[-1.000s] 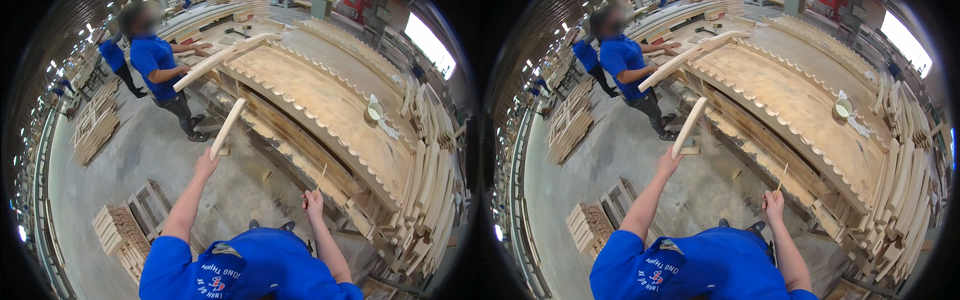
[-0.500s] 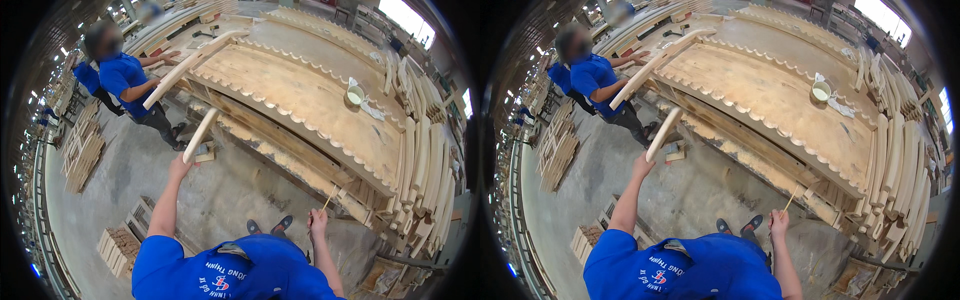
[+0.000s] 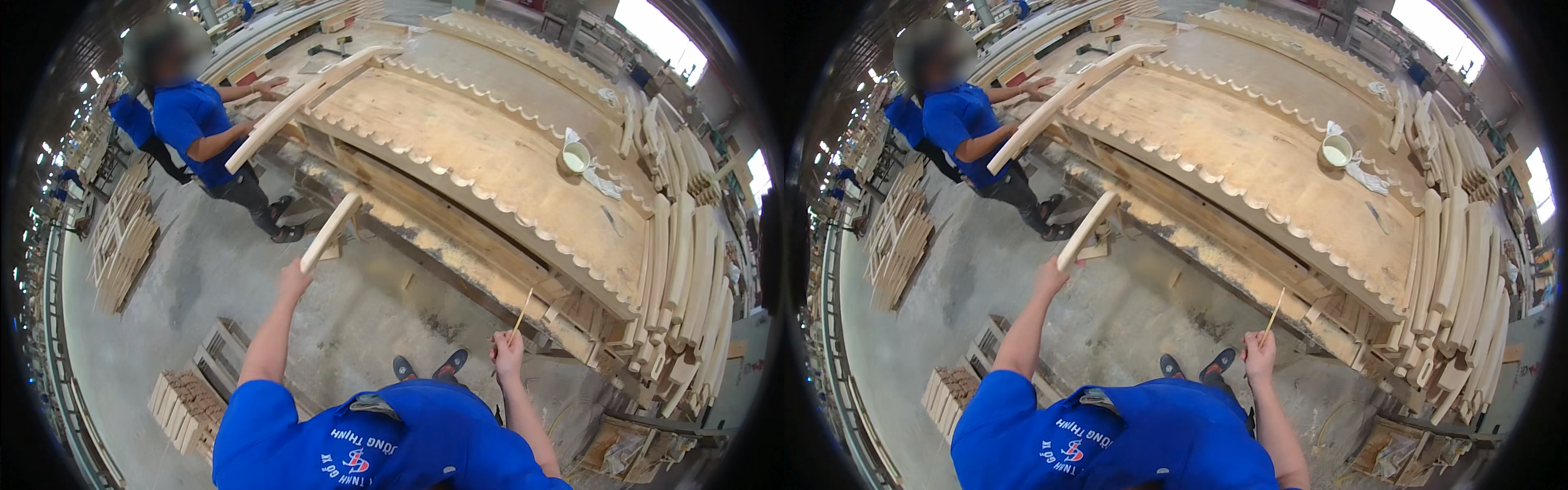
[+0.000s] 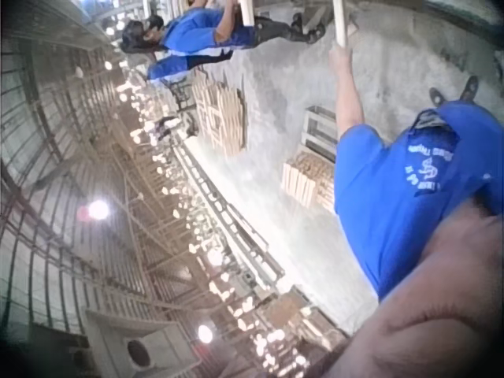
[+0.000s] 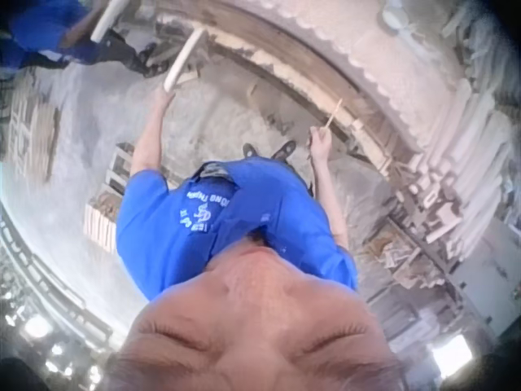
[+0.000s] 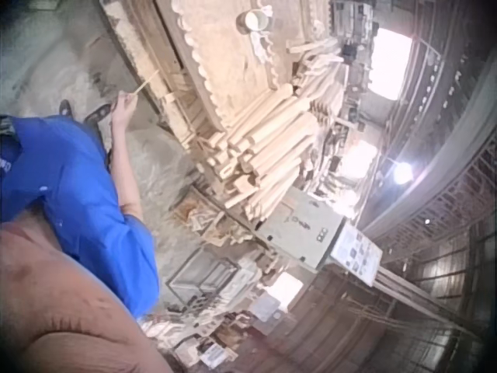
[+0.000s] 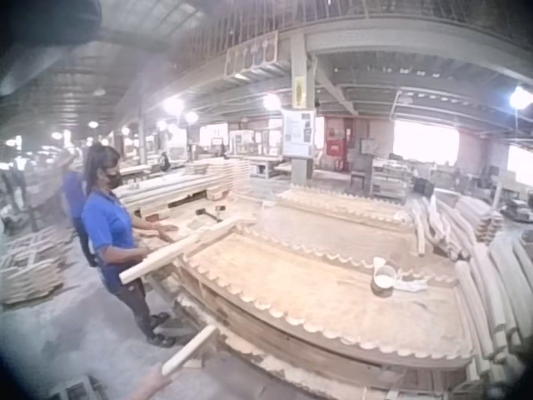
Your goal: The person applies glue to the ends of wooden chair legs using a small stick. They repeatedly dip the stick into a container and spread the adhesive into slots on the legs, then place the treated legs on a workbench.
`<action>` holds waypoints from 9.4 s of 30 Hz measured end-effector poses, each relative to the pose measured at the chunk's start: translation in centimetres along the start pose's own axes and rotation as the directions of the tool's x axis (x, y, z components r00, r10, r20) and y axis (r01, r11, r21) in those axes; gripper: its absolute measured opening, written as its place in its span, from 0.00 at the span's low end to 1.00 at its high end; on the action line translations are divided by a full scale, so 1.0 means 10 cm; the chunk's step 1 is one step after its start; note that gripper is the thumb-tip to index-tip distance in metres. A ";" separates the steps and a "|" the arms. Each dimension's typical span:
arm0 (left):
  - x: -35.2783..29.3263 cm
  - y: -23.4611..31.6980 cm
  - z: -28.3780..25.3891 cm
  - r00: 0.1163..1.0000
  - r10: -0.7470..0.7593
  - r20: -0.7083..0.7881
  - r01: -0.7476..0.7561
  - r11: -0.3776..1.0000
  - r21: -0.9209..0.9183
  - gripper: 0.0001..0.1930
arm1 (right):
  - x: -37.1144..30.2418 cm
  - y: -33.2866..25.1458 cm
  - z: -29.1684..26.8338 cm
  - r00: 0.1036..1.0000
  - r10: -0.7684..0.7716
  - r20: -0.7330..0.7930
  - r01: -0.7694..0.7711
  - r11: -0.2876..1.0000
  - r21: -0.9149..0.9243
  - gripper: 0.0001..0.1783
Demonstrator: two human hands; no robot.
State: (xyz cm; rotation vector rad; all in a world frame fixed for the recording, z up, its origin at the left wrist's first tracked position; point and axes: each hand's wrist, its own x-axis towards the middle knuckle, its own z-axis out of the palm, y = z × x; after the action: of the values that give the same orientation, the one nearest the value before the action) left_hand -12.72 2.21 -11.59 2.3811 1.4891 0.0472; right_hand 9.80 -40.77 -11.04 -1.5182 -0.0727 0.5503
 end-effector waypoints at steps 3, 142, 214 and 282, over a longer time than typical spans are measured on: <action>-0.16 -0.12 0.01 0.980 0.058 -0.188 -0.028 0.987 0.159 0.21 | -0.09 -0.07 -0.09 0.998 -0.067 -0.003 0.067 0.995 -0.069 0.10; -0.97 2.90 -0.42 0.811 0.354 0.465 0.103 0.696 -0.710 0.32 | 2.37 -2.34 0.24 0.635 -0.625 0.454 0.707 0.234 -0.667 0.08; -1.05 2.94 -0.42 0.841 0.290 0.457 0.121 0.722 -0.681 0.32 | 2.67 -2.38 0.26 0.565 -0.690 0.452 0.728 0.160 -0.667 0.06; 0.02 4.33 -0.30 0.511 0.859 0.032 -0.558 0.360 -0.748 0.14 | 0.17 -2.60 -3.98 0.367 -0.140 -0.920 0.666 0.729 0.155 0.12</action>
State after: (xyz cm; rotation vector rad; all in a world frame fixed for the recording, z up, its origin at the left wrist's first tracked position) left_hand 24.38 -14.13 3.93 2.0149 0.0066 0.2141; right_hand 34.10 -75.73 10.25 -0.9983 0.4513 -0.6773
